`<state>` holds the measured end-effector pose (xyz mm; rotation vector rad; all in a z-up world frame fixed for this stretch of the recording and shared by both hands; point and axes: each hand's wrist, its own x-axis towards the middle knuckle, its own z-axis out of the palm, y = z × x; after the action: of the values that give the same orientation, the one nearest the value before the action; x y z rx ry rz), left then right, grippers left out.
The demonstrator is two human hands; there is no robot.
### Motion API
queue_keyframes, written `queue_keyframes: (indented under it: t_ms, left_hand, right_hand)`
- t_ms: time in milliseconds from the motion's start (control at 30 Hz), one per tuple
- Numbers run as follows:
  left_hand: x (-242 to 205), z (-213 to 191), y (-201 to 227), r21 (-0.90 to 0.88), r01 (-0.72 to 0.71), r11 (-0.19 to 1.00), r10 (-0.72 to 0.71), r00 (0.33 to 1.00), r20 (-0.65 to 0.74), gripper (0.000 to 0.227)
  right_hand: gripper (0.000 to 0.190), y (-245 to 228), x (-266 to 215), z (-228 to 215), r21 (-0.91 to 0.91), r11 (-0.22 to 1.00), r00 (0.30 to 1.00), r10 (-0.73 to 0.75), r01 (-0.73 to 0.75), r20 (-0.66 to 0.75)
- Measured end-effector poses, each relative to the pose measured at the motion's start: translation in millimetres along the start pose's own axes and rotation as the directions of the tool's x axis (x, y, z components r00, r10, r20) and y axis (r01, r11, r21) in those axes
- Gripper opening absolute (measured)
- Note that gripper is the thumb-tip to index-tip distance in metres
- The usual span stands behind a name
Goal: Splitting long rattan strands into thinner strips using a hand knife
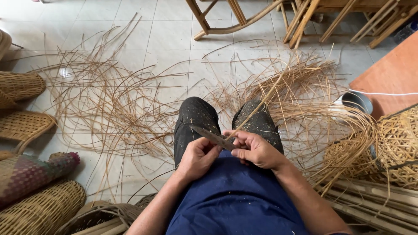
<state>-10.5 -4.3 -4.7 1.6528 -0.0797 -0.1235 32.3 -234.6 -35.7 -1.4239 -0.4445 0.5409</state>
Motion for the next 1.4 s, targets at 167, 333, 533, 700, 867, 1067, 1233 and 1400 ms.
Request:
queue_keyframes:
  t_ms: [167,333,533,700,867,1067,1233,1400]
  left_hand:
    - [-1,-4,-8,0.005,-0.038,0.999,0.038,0.999,0.032,0.008]
    - [1,-7,-12,0.015,-0.051,0.999,0.050,0.998,0.032,0.009]
    - [2,-9,-13,0.022,-0.050,0.998,0.050,0.999,0.012,0.009]
    - [-1,-14,-15,0.032,-0.051,0.998,0.050,0.998,0.038,0.010]
    - [-5,-38,-20,0.070,-0.022,0.997,0.024,0.999,-0.038,0.011]
    - [4,-32,-10,0.083,-0.027,0.996,0.034,0.995,-0.090,0.010]
    - [19,-9,-4,-0.018,-0.051,0.999,0.051,0.999,-0.015,0.008]
    - [19,-9,-17,-0.204,-0.008,0.979,0.021,0.998,0.058,0.011]
  right_hand:
    - [0.043,-12,4,-14,0.101,0.992,0.992,-0.058,0.070,-0.113]
    - [0.029,-18,14,-37,0.213,0.959,0.958,-0.131,0.188,-0.256]
    - [0.026,-15,21,-44,0.241,0.945,0.947,-0.151,0.223,-0.284]
    - [0.019,-25,17,-41,0.270,0.935,0.948,-0.150,0.229,-0.282]
    - [0.034,-22,14,-128,0.276,0.893,0.885,-0.227,0.356,-0.407]
    - [0.042,-44,5,-39,0.209,0.962,0.972,-0.138,0.177,-0.188]
    - [0.061,-17,12,8,0.293,0.956,0.999,-0.034,0.027,0.021]
    - [0.048,-15,18,-4,0.336,0.939,0.997,-0.076,0.075,-0.011]
